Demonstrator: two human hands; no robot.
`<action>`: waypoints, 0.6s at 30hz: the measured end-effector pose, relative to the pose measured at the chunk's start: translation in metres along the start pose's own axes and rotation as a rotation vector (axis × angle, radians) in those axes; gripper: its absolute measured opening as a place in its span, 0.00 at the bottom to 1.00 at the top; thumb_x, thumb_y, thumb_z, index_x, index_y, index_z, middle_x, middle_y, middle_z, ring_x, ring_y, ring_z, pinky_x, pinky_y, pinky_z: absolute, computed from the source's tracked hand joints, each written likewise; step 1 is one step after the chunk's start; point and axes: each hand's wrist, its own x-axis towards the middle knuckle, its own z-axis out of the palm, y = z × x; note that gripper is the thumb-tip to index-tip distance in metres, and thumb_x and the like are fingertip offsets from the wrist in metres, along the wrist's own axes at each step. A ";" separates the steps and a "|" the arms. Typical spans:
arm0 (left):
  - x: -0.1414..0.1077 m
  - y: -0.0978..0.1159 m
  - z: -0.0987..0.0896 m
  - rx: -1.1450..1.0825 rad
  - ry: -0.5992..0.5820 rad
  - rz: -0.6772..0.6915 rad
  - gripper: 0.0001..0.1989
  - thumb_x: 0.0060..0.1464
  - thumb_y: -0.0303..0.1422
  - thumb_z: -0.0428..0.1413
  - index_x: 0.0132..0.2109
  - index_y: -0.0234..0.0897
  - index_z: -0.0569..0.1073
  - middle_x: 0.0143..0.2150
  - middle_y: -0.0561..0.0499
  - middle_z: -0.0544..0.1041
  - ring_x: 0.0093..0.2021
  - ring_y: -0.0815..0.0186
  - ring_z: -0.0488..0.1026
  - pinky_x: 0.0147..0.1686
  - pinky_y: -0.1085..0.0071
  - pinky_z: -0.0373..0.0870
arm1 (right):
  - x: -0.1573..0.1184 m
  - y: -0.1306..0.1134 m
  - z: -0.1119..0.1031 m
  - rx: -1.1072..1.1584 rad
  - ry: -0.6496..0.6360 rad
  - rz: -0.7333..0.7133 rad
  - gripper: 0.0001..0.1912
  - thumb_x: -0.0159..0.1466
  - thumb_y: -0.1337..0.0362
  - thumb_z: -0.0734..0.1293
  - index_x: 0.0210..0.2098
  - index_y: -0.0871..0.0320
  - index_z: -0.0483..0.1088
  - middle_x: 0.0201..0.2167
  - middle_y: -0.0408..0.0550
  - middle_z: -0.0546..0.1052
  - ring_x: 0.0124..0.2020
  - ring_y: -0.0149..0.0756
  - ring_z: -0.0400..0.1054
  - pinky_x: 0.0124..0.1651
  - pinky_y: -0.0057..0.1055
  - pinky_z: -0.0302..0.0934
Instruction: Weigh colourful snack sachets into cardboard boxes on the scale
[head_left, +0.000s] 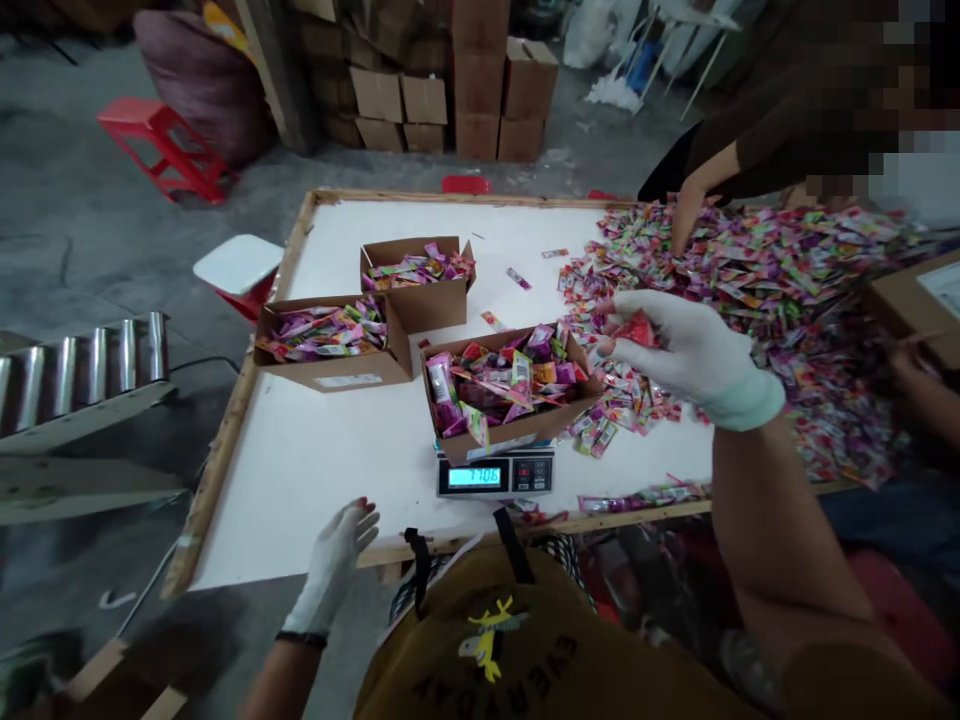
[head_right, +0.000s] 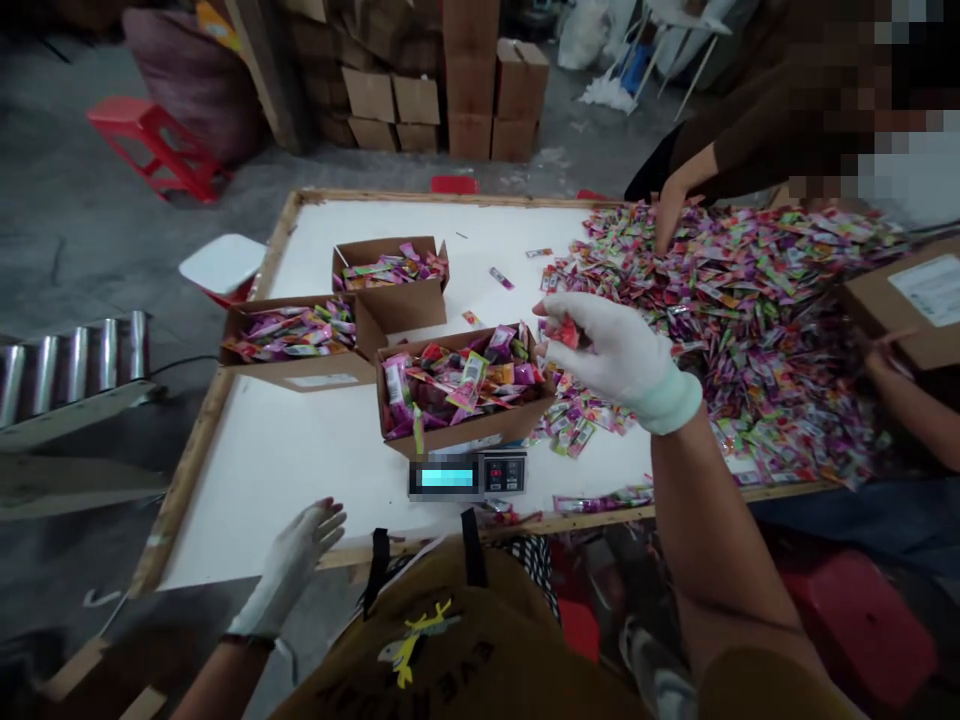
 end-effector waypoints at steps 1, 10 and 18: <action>-0.001 0.013 0.010 -0.004 -0.028 0.032 0.14 0.59 0.36 0.59 0.50 0.34 0.75 0.47 0.43 0.80 0.44 0.59 0.81 0.61 0.52 0.74 | 0.001 -0.003 0.000 -0.013 -0.003 -0.016 0.18 0.66 0.57 0.71 0.53 0.56 0.77 0.43 0.50 0.82 0.42 0.42 0.77 0.48 0.39 0.73; -0.036 0.123 0.082 0.021 -0.212 0.411 0.30 0.49 0.50 0.66 0.52 0.33 0.75 0.55 0.38 0.79 0.53 0.52 0.79 0.60 0.49 0.72 | 0.017 -0.009 0.012 -0.052 -0.061 -0.101 0.22 0.68 0.55 0.67 0.57 0.61 0.77 0.47 0.54 0.82 0.48 0.47 0.78 0.56 0.45 0.72; -0.093 0.177 0.136 0.332 -0.247 0.657 0.31 0.60 0.59 0.56 0.52 0.34 0.76 0.46 0.43 0.80 0.37 0.59 0.78 0.37 0.64 0.75 | 0.021 -0.006 0.041 -0.110 -0.453 -0.093 0.40 0.61 0.71 0.67 0.73 0.61 0.62 0.65 0.62 0.73 0.63 0.55 0.70 0.65 0.50 0.68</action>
